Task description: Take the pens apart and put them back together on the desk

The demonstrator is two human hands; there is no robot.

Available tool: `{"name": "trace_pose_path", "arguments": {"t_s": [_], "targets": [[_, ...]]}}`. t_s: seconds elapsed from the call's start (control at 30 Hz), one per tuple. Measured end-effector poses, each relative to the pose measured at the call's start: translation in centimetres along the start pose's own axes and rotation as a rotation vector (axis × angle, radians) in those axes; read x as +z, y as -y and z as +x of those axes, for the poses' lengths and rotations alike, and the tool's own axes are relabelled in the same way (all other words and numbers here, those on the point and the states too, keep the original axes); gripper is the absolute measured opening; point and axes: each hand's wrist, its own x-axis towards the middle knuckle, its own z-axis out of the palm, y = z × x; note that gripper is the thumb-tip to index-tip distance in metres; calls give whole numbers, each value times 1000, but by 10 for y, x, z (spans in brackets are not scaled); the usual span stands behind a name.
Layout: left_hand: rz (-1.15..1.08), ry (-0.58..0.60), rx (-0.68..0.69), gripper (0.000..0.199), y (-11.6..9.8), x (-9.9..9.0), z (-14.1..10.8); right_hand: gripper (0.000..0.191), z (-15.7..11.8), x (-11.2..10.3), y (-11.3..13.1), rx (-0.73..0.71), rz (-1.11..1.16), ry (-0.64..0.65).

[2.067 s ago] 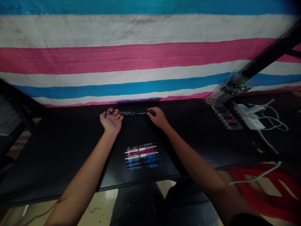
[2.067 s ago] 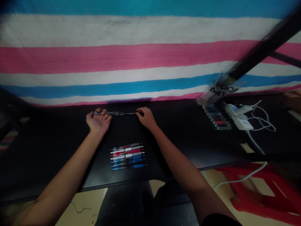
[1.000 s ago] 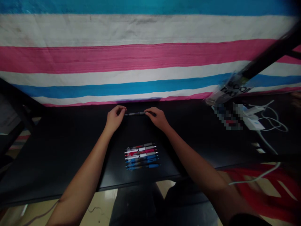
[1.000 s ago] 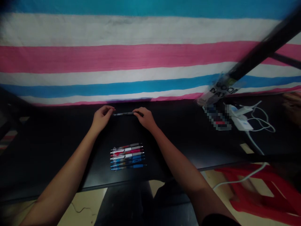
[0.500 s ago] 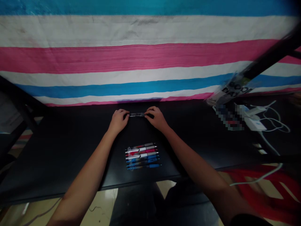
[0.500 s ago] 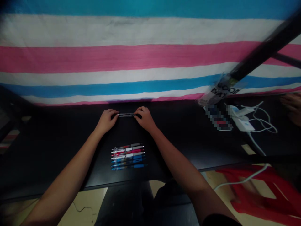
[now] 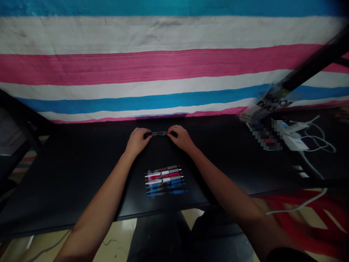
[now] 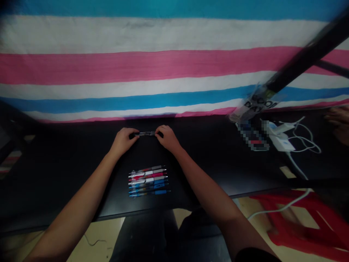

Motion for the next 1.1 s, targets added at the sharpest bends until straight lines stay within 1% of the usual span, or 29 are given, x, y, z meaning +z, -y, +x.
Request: {"name": "trace_pose_path", "arguments": {"t_s": [0.1,0.27,0.37,0.47,0.67,0.8,1.1], "targets": [[-26,0,-12,15,-1,0,0,9,0,-2,2,-2,-10,7],[48,7,1,28,3,3,-1,17,0,-1,2,1,-15,11],[92,10,14,27,6,5,-1,19,0,0,0,4,-16,12],[113,20,19,25,7,6,-2,18,0,-1,0,6,-14,16],[203,16,37,26,8,7,-3,8,0,-4,2,-28,-22,14],[236,16,49,27,9,7,-3,8,0,-4,1,-43,-7,16],[380,65,10,29,-3,2,-4,8,0,-3,-3,-64,-5,11]]}}
